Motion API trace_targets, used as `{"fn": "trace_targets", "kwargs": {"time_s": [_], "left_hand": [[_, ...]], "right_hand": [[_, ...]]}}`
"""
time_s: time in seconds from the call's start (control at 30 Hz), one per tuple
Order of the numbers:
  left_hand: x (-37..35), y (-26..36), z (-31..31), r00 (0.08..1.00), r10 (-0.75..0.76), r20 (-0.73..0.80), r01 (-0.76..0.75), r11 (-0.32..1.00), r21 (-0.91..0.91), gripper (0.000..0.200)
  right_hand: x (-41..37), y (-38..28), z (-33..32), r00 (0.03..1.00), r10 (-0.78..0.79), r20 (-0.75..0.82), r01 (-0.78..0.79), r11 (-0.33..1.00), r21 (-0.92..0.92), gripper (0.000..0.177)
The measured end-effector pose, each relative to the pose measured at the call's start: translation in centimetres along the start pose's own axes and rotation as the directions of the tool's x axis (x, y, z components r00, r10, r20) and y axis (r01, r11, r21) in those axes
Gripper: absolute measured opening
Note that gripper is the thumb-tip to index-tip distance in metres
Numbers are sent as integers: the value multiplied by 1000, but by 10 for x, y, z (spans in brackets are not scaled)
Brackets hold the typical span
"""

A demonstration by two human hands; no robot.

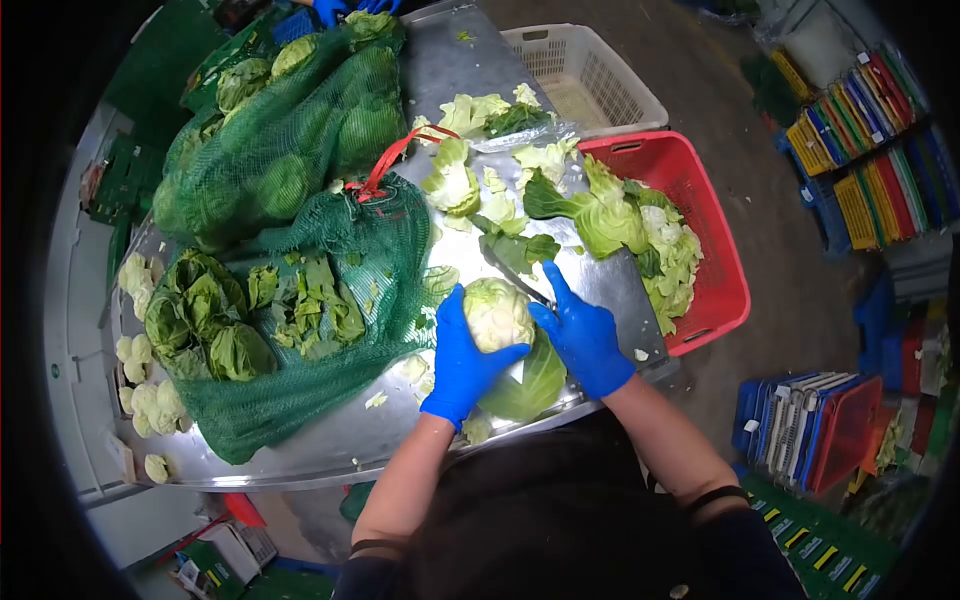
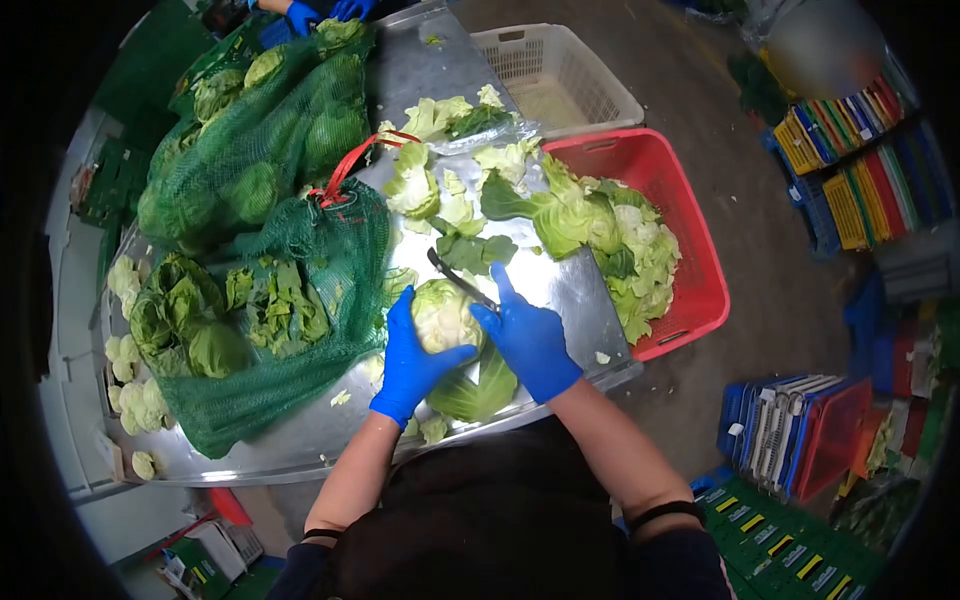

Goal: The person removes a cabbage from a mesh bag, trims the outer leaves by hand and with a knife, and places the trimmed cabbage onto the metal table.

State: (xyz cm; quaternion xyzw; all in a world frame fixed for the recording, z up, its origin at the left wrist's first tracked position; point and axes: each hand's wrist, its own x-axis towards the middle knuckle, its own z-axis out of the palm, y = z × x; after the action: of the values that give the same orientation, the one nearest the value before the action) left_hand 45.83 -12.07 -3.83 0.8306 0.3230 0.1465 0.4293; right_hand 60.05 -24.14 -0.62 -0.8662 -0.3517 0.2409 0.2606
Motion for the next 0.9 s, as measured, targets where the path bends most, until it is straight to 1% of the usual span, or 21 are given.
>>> {"fn": "trace_targets", "kwargs": {"time_s": [0.03, 0.1, 0.13, 0.23, 0.27, 0.3, 0.37, 0.4, 0.43, 0.5, 0.53, 0.57, 0.6, 0.63, 0.67, 0.7, 0.77, 0.8, 0.83, 0.87, 0.9], "left_hand": [[3, -1, -1, 999, -49, -1, 49, 998, -27, 113], [9, -2, -3, 999, -53, 3, 54, 998, -16, 114], [12, 0, -4, 996, -84, 7, 84, 996, -38, 114], [11, 1, -4, 994, -111, 21, 112, 992, -61, 113], [11, 3, -4, 991, -131, 25, 132, 991, -29, 114], [10, 3, -4, 988, -151, 28, 151, 988, 0, 114], [0, 0, 2, 988, -152, -2, 152, 988, -28, 115], [-11, 1, 5, 999, -34, 1, 34, 998, 52, 115], [-20, 0, 4, 996, 90, 21, -92, 986, 137, 115], [-29, -12, 6, 991, 130, 22, -132, 980, 148, 115], [-30, -22, 2, 994, 108, 20, -107, 993, -51, 115], [-31, -34, -4, 997, 80, 21, -72, 968, -242, 115], [-34, -47, -12, 996, 51, 67, -25, 937, -349, 116], [-36, -52, -21, 997, 50, 64, -25, 939, -344, 116], [-38, -56, -28, 991, 86, 106, -53, 957, -286, 116], [-39, -58, -30, 982, 121, 145, -86, 969, -230, 116], [-35, -57, -30, 981, 139, 135, -100, 960, -262, 115], [-28, -45, -36, 961, 200, 190, -159, 965, -210, 115], [-22, -38, -38, 933, 260, 248, -225, 961, -160, 114], [-19, -38, -33, 940, 267, 215, -213, 946, -244, 114], [-20, -40, -28, 939, 270, 214, -217, 946, -242, 114]], "right_hand": [[-1, 2, 4, 1000, -4, -1, 4, 1000, -1, 70], [-11, 10, 22, 985, -165, -58, 158, 981, -109, 63], [-13, 11, 28, 980, -192, -44, 180, 965, -191, 62], [-1, 6, 26, 988, -141, 57, 149, 973, -176, 60], [3, -1, 22, 991, -122, 57, 129, 983, -133, 50], [10, 2, 26, 991, -121, 65, 129, 983, -129, 50], [29, 14, 31, 998, 64, 16, -66, 966, 251, 53], [44, 21, 20, 995, 98, 35, -104, 951, 292, 60], [62, 30, 22, 996, 72, 55, -82, 970, 228, 57], [54, 25, 38, 998, 61, -1, -56, 924, 379, 54], [55, 20, 44, 991, 128, -35, -113, 956, 270, 43], [57, 32, 52, 991, 127, -35, -113, 956, 270, 43], [64, 54, 66, 983, 147, -113, -87, 904, 418, 42], [71, 76, 79, 966, 180, -187, -47, 830, 556, 41], [78, 98, 85, 942, 282, -182, -88, 731, 677, 37], [69, 94, 70, 912, 372, -170, -83, 575, 814, 37], [56, 75, 53, 937, 281, -208, -62, 719, 693, 39], [45, 57, 48, 982, 124, -145, -34, 862, 506, 47], [34, 35, 40, 999, -20, -48, 33, 953, 301, 55], [19, 10, 23, 989, -125, 73, 94, 939, 330, 60], [14, 0, 14, 962, -233, 139, 182, 933, 310, 67]]}}
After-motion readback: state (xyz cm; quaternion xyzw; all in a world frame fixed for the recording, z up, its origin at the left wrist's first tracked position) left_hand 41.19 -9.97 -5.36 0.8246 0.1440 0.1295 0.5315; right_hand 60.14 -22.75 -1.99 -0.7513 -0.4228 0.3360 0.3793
